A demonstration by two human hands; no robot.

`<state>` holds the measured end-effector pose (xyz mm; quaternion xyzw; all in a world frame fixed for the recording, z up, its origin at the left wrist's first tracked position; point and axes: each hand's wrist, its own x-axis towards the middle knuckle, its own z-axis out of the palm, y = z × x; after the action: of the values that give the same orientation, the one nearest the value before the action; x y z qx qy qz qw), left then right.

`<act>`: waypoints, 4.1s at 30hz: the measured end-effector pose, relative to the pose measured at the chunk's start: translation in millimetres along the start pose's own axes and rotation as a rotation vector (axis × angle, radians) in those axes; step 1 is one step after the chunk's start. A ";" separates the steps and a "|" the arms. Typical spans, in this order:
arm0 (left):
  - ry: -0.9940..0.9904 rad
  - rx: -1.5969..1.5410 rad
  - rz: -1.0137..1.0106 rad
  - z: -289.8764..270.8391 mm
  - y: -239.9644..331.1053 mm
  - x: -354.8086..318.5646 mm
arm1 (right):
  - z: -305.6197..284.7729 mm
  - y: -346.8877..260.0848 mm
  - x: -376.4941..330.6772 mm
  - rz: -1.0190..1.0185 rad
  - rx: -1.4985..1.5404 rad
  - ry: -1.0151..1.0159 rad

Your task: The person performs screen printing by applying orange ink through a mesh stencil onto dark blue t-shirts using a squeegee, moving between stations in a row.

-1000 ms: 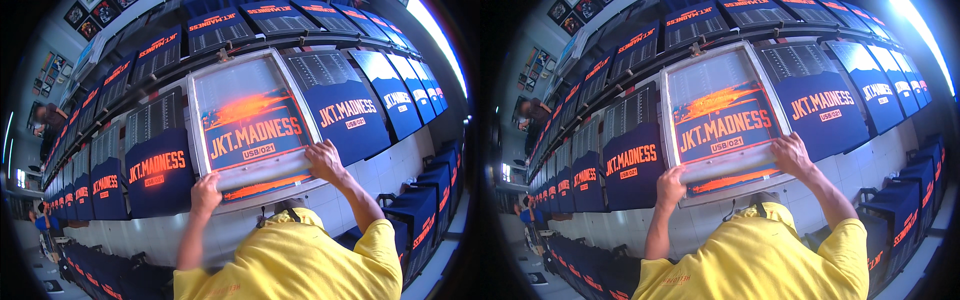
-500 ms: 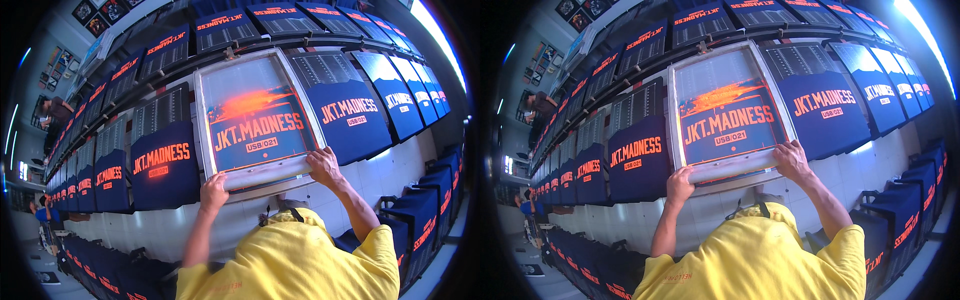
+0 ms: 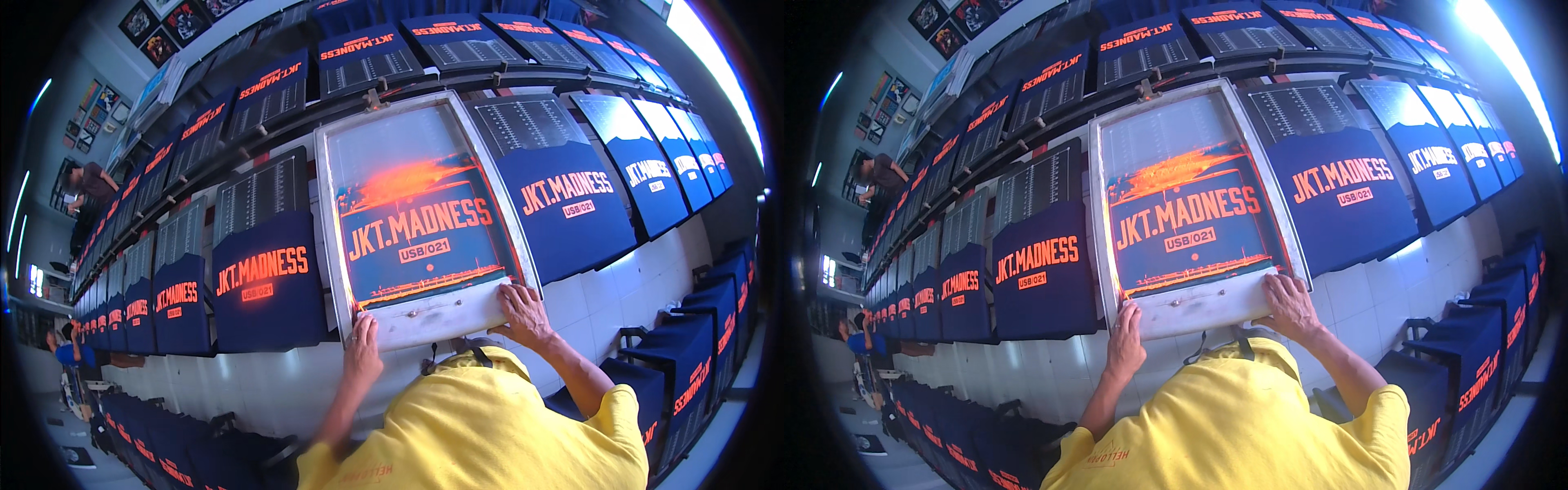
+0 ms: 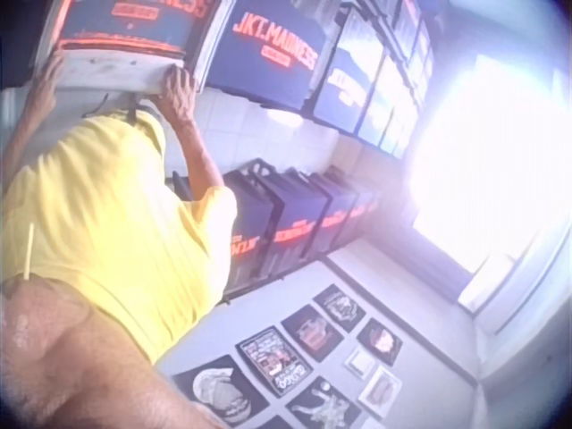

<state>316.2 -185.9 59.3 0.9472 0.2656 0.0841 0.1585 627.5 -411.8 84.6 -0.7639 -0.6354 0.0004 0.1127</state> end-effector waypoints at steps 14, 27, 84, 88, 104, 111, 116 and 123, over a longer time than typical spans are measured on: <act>0.139 -0.595 -0.755 13.1 -98.3 22.7 | 36.4 63.7 37.6 0.839 0.502 0.432; 0.180 -1.098 -0.892 9.8 -117.5 20.7 | 60.0 79.6 41.8 0.925 0.695 0.569; 1.305 -0.441 -1.721 -42.9 9.6 -524.0 | 40.2 -332.3 127.9 0.123 1.239 -0.490; 1.271 -0.481 -1.655 -47.4 -9.2 -508.7 | 50.9 -318.8 129.2 0.087 1.201 -0.309; 1.319 -1.084 -1.088 -39.9 -54.9 -352.4 | 23.2 -171.2 97.0 0.309 1.180 0.045; 1.197 -0.824 -1.123 -43.1 22.4 -254.3 | -1.5 -56.8 71.3 0.377 1.211 0.149; 1.124 -0.866 -1.123 -22.8 120.6 -159.2 | -27.1 62.7 52.8 0.421 1.245 0.137; 1.006 -0.637 -1.225 58.3 228.0 -53.1 | -50.0 255.3 3.1 0.463 1.259 0.210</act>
<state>394.1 -413.3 79.4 0.3965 0.7334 0.4648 0.2981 883.1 -460.1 89.7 -0.6649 -0.3200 0.3202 0.5941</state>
